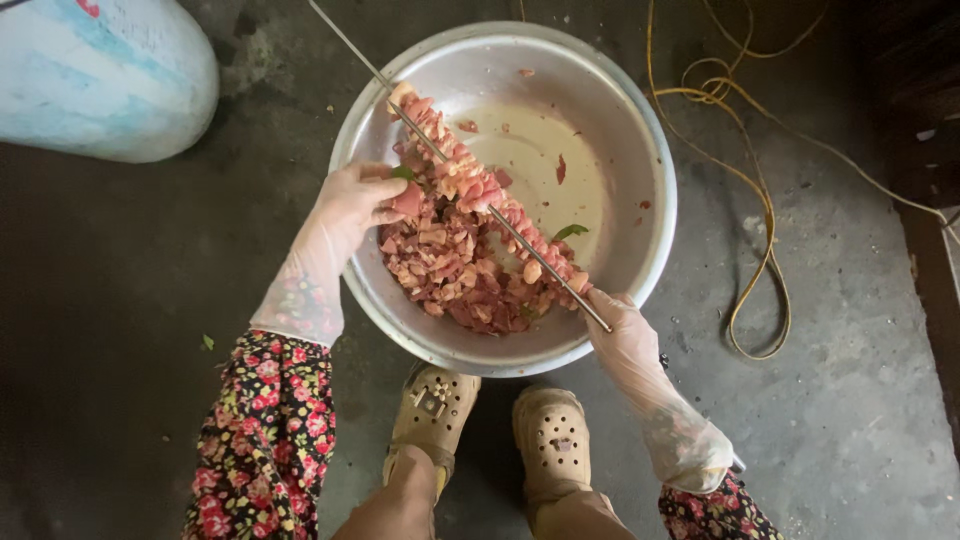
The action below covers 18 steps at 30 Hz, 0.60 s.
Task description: The person threads seasoned raw meat pieces onto a metal skewer from a large metal bowl. They repeatedly pick up meat with gloved hands and push it along the skewer, compacting it as they work.
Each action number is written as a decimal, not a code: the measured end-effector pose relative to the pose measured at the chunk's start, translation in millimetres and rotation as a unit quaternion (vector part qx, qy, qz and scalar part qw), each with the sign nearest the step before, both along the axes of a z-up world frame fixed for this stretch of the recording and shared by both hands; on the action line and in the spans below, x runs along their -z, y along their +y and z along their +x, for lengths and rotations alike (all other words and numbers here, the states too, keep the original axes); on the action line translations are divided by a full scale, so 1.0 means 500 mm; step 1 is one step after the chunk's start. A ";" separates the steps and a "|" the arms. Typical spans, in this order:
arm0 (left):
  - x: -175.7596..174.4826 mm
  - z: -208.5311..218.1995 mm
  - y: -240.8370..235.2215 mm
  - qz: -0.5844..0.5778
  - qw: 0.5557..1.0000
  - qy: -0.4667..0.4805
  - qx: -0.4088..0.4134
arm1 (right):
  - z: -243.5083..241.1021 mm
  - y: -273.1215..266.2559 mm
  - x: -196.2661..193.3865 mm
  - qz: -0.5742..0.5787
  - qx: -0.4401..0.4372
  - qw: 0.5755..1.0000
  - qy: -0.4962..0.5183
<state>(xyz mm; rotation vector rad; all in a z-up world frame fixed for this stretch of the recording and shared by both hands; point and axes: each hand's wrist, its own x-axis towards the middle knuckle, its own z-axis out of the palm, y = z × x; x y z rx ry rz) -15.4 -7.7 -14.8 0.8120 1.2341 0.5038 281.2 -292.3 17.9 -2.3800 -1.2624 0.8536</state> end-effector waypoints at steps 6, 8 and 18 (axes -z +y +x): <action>0.008 -0.015 0.006 -0.006 0.975 -0.215 -0.057 | -0.004 0.002 -0.016 0.007 0.010 1.000 0.021; -0.002 -0.015 0.012 -0.019 0.971 -0.227 -0.072 | -0.006 0.004 -0.016 0.001 0.018 1.000 0.021; -0.067 -0.009 0.056 0.168 0.983 -0.067 0.000 | 0.005 -0.004 0.010 0.014 -0.010 1.000 0.000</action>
